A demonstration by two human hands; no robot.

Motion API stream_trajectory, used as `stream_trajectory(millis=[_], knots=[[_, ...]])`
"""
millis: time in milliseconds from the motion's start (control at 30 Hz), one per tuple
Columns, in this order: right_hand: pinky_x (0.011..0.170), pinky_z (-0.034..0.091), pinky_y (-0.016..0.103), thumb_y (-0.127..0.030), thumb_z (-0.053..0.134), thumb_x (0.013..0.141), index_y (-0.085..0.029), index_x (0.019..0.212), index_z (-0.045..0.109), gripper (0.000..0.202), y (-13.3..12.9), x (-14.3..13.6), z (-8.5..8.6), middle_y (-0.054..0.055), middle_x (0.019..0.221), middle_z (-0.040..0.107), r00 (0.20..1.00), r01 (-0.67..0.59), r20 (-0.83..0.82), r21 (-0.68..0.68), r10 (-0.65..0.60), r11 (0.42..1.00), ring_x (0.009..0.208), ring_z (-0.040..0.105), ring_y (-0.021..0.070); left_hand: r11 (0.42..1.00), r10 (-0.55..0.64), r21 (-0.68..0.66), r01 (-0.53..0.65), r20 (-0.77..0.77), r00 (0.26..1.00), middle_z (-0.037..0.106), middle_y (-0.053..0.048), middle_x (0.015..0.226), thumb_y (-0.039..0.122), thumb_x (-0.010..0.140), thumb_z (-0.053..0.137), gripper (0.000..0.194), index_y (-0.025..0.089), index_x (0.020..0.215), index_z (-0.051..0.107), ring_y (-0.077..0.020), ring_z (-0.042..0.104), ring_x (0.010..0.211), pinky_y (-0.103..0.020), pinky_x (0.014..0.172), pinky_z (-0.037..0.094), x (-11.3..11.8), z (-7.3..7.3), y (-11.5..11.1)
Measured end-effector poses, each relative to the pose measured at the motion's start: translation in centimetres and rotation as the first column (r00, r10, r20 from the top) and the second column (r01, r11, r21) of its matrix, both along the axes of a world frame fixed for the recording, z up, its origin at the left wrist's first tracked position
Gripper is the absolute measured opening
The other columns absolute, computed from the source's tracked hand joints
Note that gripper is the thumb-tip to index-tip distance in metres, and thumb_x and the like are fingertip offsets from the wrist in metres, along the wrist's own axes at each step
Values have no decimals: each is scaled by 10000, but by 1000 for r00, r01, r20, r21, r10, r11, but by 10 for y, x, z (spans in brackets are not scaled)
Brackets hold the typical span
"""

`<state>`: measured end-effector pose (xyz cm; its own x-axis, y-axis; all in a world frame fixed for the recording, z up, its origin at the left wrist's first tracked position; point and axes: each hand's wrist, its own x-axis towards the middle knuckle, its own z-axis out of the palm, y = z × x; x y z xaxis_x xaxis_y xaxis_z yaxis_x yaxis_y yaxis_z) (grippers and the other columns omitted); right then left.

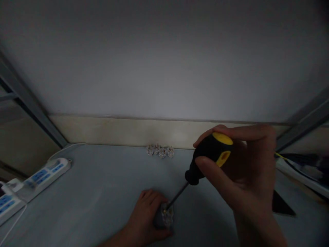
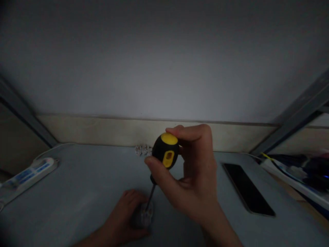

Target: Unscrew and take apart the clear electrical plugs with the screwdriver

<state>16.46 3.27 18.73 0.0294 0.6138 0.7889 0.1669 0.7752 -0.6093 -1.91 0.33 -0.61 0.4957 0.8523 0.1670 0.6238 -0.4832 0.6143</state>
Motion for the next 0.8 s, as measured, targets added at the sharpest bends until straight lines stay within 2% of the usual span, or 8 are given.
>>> stream_trajectory(millis=[100, 267, 400, 467, 567, 667, 733, 800], knots=[[566, 443, 223, -140, 741, 718, -244, 997, 450, 417, -6, -5, 5, -8, 886, 494, 991, 125, 44, 71, -128, 990, 729, 518, 105, 1000, 4, 2, -4, 5, 1000, 681, -95, 1111, 207, 487, 927, 699, 196, 1107, 604, -341, 614, 1023, -499, 911, 436, 1, 1, -2], [549, 414, 201, -178, 761, 696, -234, 972, 419, 443, -19, -9, 4, -21, 870, 430, 928, 359, 35, 180, -371, 916, 711, 496, 88, 999, 19, -27, -19, -20, 1000, 685, -87, 1112, 224, 507, 915, 651, 208, 1091, 626, -337, 610, 1034, -489, 927, 431, 2, 8, -6], [611, 459, 244, -290, 743, 743, -207, 1054, 504, 401, -34, 11, -1, 15, 930, 492, 799, 564, 101, 220, -593, 796, 735, 534, 111, 999, 30, -38, -31, -43, 999, 684, -87, 1129, 239, 512, 919, 652, 211, 1101, 640, -337, 600, 1063, -494, 970, 419, 2, 12, -9], [589, 480, 251, -395, 717, 772, -199, 1059, 567, 379, -42, 28, -1, 27, 906, 560, 739, 641, 172, 118, -652, 758, 694, 567, 121, 999, 26, -32, -28, -48, 999, 681, -91, 1138, 245, 510, 922, 658, 206, 1106, 645, -337, 597, 1070, -494, 973, 425, 2, 11, -11], [379, 415, 217, -574, 696, 731, -194, 1032, 593, 496, -48, 64, -1, 1, 711, 582, 790, 613, 203, -278, -578, 740, 450, 540, 111, 999, 35, -14, -36, -37, 999, 679, -94, 1126, 255, 489, 928, 678, 197, 1105, 650, -332, 599, 1058, -476, 960, 450, -1, 10, -11], [316, 401, 203, -616, 724, 670, -207, 1062, 572, 587, -45, 107, -11, -4, 595, 553, 748, 615, 100, -475, -656, 629, 417, 562, 151, 998, 48, 38, -48, -4, 999, 691, -88, 1074, 214, 503, 893, 624, 196, 1080, 658, -309, 621, 1004, -429, 906, 499, -13, 17, -3], [398, 514, 220, -596, 721, 696, -248, 1052, 537, 531, -38, 131, -28, -2, 703, 570, 747, 519, -90, -539, -658, 663, 442, 568, 120, 988, 112, 102, -118, 60, 992, 699, -75, 1024, 178, 532, 851, 571, 202, 1069, 661, -290, 640, 962, -402, 874, 519, -29, 27, 8], [447, 559, 232, -558, 798, 606, -249, 992, 526, 565, -30, 147, -54, 7, 801, 589, 788, 381, -175, -614, -590, 691, 528, 625, 141, 960, 217, 149, -235, 126, 968, 699, -79, 1048, 188, 565, 828, 539, 208, 1074, 655, -293, 642, 982, -415, 899, 509, -47, 39, 23]])
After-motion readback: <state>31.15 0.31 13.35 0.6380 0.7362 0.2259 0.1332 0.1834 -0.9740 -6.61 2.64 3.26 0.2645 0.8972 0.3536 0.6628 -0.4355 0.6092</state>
